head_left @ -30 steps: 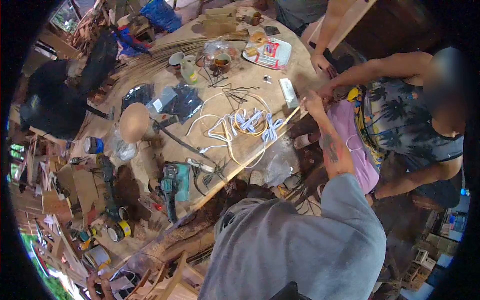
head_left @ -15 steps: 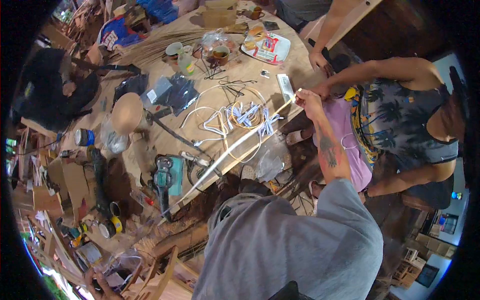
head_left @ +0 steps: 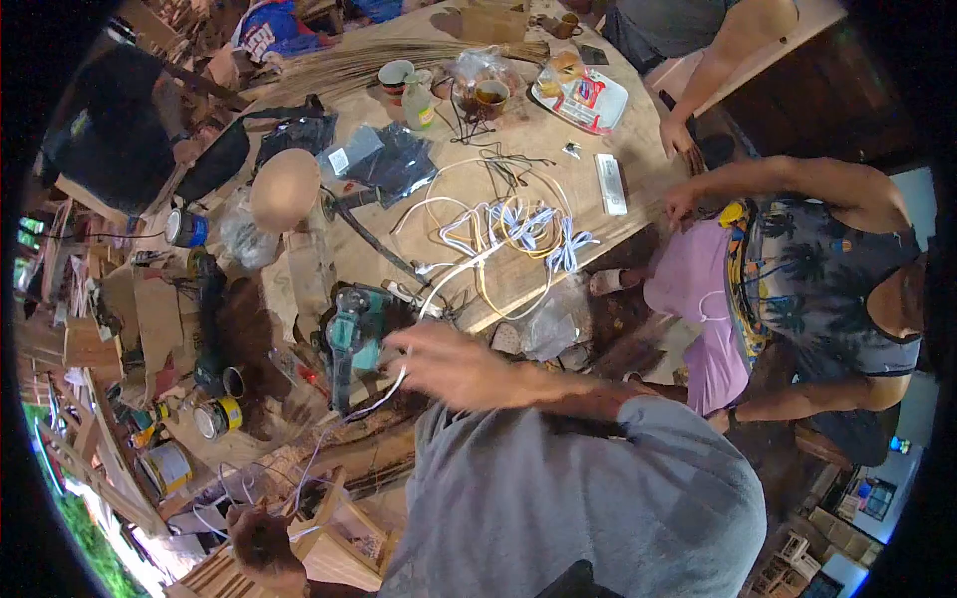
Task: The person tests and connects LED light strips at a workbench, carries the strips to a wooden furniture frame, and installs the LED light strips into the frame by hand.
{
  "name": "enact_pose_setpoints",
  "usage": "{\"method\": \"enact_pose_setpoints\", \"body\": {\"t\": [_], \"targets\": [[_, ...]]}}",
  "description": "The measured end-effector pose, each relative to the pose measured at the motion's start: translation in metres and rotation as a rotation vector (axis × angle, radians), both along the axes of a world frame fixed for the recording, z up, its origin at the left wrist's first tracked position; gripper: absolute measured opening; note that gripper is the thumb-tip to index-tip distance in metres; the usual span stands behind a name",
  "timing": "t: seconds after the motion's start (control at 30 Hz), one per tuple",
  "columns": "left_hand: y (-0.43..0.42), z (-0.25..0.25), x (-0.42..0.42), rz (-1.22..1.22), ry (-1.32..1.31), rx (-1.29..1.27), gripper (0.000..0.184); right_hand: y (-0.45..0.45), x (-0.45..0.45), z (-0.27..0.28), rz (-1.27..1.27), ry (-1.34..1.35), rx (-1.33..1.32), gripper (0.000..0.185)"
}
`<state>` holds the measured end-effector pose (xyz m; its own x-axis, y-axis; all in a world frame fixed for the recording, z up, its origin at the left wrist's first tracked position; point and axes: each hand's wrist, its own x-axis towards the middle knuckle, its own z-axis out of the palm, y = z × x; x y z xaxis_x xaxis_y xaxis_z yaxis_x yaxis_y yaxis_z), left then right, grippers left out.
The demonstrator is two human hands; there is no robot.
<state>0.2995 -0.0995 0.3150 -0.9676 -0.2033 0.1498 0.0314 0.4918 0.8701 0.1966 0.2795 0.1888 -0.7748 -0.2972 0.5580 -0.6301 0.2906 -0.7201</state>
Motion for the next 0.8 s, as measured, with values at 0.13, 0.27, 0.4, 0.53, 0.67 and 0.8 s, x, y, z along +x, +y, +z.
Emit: {"method": "enact_pose_setpoints", "body": {"t": [0.13,0.27,0.4,0.53,0.67,0.8], "targets": [[0.028,0.012,-0.008,0.159,0.119,-0.017,0.029,-0.066,-0.02,0.021,0.367,-0.169,-0.121,0.025],[0.01,0.015,-0.006,0.104,0.186,-0.137,0.027,-0.069,-0.024,0.024,0.82,-0.596,0.022,0.025],[-0.006,0.018,-0.006,0.09,0.228,-0.248,0.028,-0.041,-0.029,0.026,0.795,-0.789,0.067,0.024],[-0.011,0.023,-0.007,0.044,0.264,-0.338,0.03,0.018,-0.038,0.027,0.588,-0.797,-0.141,0.032],[-0.028,0.019,-0.019,0.265,0.14,0.114,0.021,0.088,-0.039,0.053,0.311,-0.774,0.103,0.027],[-0.015,0.029,-0.042,0.366,0.099,-0.217,0.033,0.139,-0.03,0.093,0.23,-0.717,0.119,0.02]]}}
